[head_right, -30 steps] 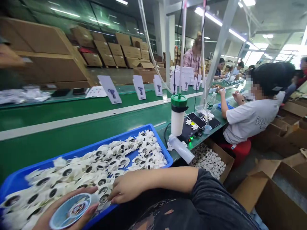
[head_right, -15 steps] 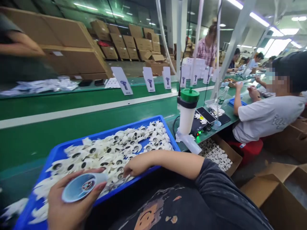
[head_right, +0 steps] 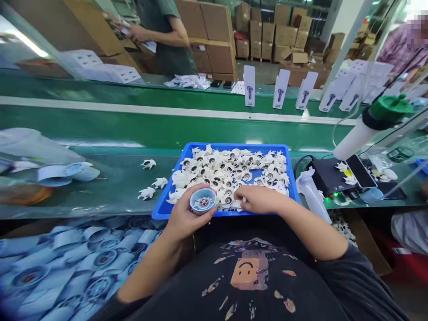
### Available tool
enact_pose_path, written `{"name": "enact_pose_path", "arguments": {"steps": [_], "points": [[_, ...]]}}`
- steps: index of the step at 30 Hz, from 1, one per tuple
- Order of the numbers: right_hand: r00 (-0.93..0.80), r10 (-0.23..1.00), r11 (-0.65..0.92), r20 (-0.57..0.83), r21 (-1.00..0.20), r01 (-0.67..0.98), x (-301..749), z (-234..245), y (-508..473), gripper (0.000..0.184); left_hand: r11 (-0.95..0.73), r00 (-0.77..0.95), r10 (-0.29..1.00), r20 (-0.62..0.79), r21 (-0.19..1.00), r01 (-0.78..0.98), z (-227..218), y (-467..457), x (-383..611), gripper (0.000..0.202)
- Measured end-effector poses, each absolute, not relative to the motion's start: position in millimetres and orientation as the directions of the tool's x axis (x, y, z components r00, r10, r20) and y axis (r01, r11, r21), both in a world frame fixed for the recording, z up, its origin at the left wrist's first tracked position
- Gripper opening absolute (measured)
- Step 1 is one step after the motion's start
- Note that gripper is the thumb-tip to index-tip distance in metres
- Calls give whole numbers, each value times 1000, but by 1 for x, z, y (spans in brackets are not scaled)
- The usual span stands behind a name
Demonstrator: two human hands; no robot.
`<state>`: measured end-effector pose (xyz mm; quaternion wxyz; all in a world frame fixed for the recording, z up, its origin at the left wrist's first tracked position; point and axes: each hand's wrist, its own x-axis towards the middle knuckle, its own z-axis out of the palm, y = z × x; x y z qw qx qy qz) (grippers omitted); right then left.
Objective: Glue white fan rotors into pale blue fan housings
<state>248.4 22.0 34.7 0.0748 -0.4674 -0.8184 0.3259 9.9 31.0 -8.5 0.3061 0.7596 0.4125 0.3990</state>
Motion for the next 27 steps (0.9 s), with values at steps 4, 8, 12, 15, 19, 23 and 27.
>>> {"name": "enact_pose_path", "arguments": {"steps": [4,8,12,15,19,23,27], "points": [[-420,907,284,-24,-703,652,248,35,0,28,-540,446,826,346,713,447,-5,30,19,50],[-411,874,472,260,-655,590,236,41,-16,21,-735,594,665,452,536,415,0,30,35,38],[-420,850,527,318,-506,683,228,50,-23,19,-816,629,575,523,417,400,3,30,47,30],[-421,865,502,274,-426,753,228,55,-24,18,-839,626,544,559,370,399,5,28,50,28],[-403,837,546,370,-512,663,230,54,-23,19,-825,576,564,592,366,431,9,24,49,29],[-369,818,570,442,-529,629,229,44,-19,13,-838,517,525,676,306,451,9,17,52,29],[-328,825,560,461,-590,582,227,35,-12,8,-841,481,507,715,290,456,8,12,58,30]]}}
